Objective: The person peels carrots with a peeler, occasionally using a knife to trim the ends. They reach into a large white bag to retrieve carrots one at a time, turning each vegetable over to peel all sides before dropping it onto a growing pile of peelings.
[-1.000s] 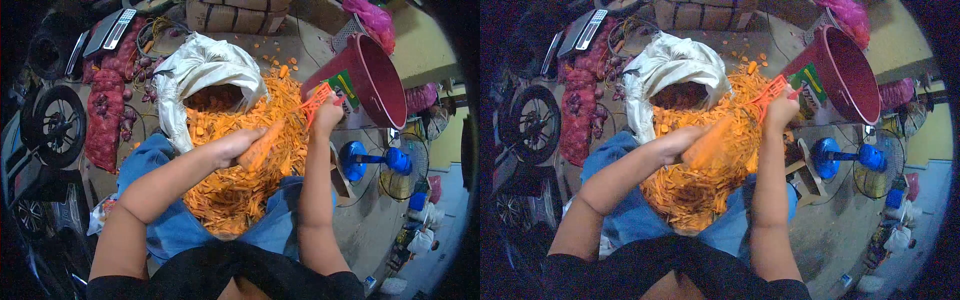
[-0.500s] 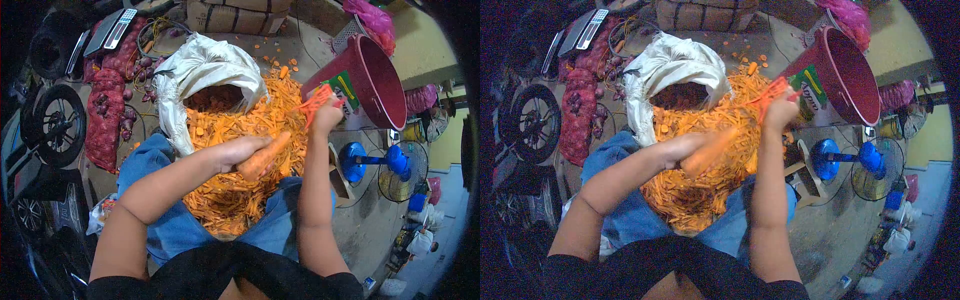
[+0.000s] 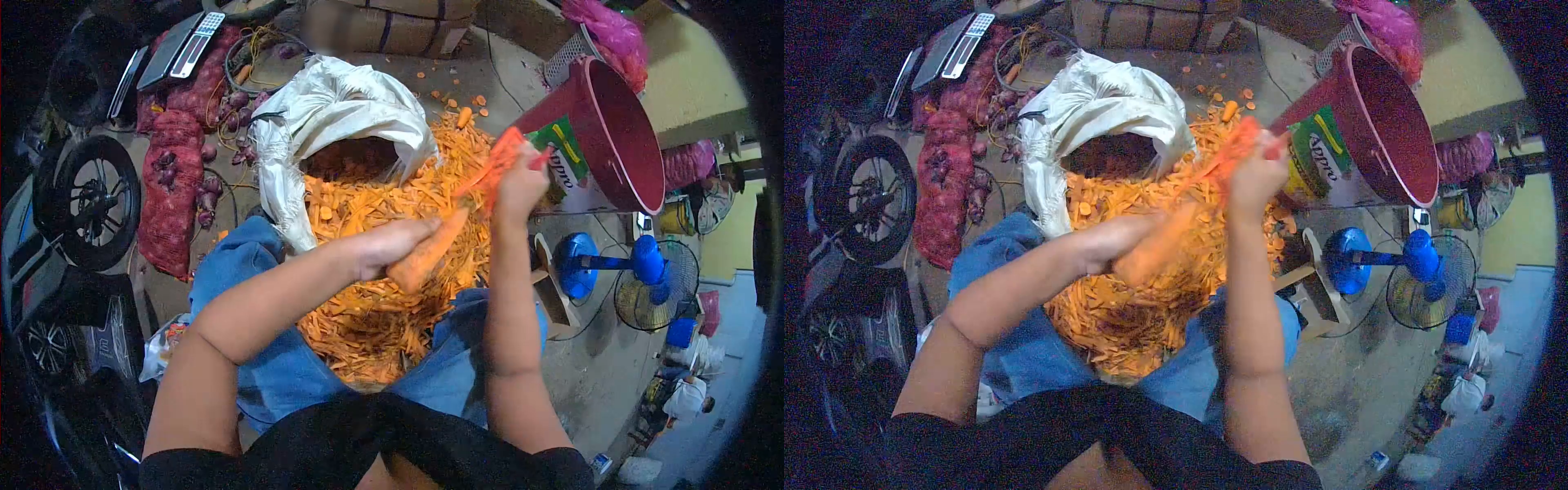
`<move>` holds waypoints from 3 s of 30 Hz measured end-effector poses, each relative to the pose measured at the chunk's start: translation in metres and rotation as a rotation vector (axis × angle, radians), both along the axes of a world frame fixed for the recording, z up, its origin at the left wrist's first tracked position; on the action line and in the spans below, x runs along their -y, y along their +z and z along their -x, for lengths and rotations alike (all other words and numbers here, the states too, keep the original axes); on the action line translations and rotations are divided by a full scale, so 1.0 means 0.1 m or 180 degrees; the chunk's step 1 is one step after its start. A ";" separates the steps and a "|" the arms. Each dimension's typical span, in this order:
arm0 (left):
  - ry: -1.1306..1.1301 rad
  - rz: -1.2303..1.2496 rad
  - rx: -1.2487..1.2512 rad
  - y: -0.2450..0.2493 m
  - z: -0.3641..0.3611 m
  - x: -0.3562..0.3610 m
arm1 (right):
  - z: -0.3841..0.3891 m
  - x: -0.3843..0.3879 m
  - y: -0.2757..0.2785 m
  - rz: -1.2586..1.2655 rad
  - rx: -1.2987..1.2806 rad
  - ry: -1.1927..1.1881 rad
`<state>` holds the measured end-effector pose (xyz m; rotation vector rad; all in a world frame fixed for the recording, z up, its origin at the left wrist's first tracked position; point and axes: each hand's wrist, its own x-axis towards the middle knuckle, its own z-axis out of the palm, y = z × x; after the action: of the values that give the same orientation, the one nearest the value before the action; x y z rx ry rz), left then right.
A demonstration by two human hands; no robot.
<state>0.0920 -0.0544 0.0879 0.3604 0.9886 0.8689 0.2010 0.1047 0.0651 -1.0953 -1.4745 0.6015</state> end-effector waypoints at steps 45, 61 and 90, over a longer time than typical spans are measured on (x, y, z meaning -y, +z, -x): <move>0.0554 0.0170 0.0426 -0.12 0.12 -0.06 | 0.36 0.83 0.25 0.0893 -0.0028 0.1003; 0.0960 0.0337 0.0392 -0.18 0.12 -0.16 | 0.34 0.71 0.29 0.0595 -0.0225 0.0821; 0.0654 0.0408 0.0116 -0.27 0.06 -0.04 | 0.11 0.13 0.10 0.0893 -0.0873 0.0329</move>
<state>0.0858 -0.0503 0.0608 0.1346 1.0543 0.9882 0.1904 0.0920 0.0747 -1.1030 -1.2370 1.0143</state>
